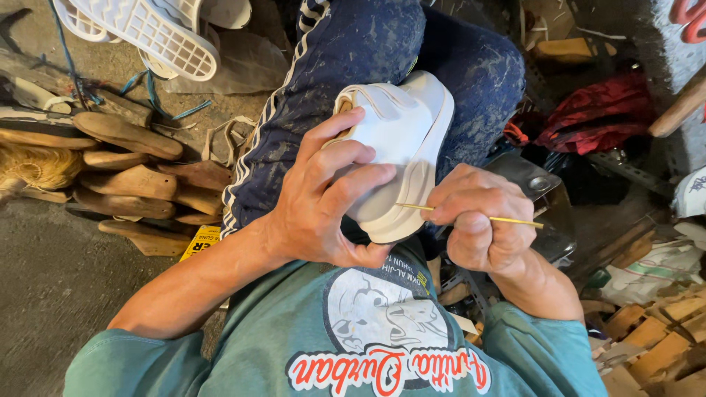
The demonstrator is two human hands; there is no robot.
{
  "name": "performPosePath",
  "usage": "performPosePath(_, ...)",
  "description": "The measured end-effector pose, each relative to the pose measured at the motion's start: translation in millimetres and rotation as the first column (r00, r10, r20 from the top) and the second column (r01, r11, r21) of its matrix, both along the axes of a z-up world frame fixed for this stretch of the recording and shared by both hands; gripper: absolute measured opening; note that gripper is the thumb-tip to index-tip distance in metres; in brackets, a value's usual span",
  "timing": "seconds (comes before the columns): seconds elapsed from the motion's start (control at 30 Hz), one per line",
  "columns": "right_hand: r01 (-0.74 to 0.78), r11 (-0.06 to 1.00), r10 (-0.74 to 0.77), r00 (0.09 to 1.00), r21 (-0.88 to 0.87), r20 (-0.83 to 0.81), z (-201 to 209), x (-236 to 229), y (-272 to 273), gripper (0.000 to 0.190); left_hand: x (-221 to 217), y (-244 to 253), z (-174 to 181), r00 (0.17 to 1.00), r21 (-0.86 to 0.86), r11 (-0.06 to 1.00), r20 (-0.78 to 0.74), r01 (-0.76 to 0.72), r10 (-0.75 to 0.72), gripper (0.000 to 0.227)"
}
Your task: The person assembles a white shoe by applying adhesive with a small stick, hammering the upper onto a shoe last, and trimming excess material with a knife.
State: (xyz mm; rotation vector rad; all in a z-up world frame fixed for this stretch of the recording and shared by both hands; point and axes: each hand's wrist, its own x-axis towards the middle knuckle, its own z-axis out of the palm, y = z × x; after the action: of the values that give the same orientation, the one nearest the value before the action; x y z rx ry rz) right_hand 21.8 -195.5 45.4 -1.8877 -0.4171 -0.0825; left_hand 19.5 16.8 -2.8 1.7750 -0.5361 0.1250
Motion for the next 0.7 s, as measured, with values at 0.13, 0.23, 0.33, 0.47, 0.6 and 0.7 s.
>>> performPosePath(0.13, -0.02, 1.0, 0.019, 0.999, -0.012, -0.05, -7.0, 5.9, -0.8, 0.037, -2.3, 2.4, -5.2, 1.0, -0.01, 1.0, 0.004, 0.007, -0.007, 0.059)
performPosePath(0.23, 0.04, 0.999, -0.039, 0.999, 0.016, -0.036, -13.7, 0.9, 0.7, 0.035, -3.8, 4.2, -7.9, 1.0, -0.019, 1.0, -0.001, 0.02, -0.02, 0.058)
performPosePath(0.33, 0.008, 0.995, 0.0, 0.997, 0.098, -0.079, -11.6, -1.4, 3.1, 0.037, -4.8, 7.2, -8.9, 0.999, -0.017, 0.999, -0.006, 0.034, -0.034, 0.061)
performPosePath(0.47, 0.041, 0.998, -0.043, 0.998, -0.038, -0.046, -18.1, 0.7, 0.3, 0.035, -5.3, 10.3, -12.7, 0.998, 0.001, 0.998, -0.001, 0.055, -0.055, 0.059)
performPosePath(0.6, 0.075, 0.997, -0.075, 0.995, 0.004, -0.073, -19.4, -5.3, 5.4, 0.039, -8.1, 13.2, -15.3, 0.998, 0.007, 0.998, -0.003, 0.068, -0.068, 0.062)
performPosePath(0.7, 0.1, 0.991, -0.089, 0.989, 0.084, -0.121, -25.9, -9.0, 6.0, 0.038, -9.2, 15.3, -20.1, 0.997, 0.011, 0.997, 0.014, 0.077, -0.077, 0.062)
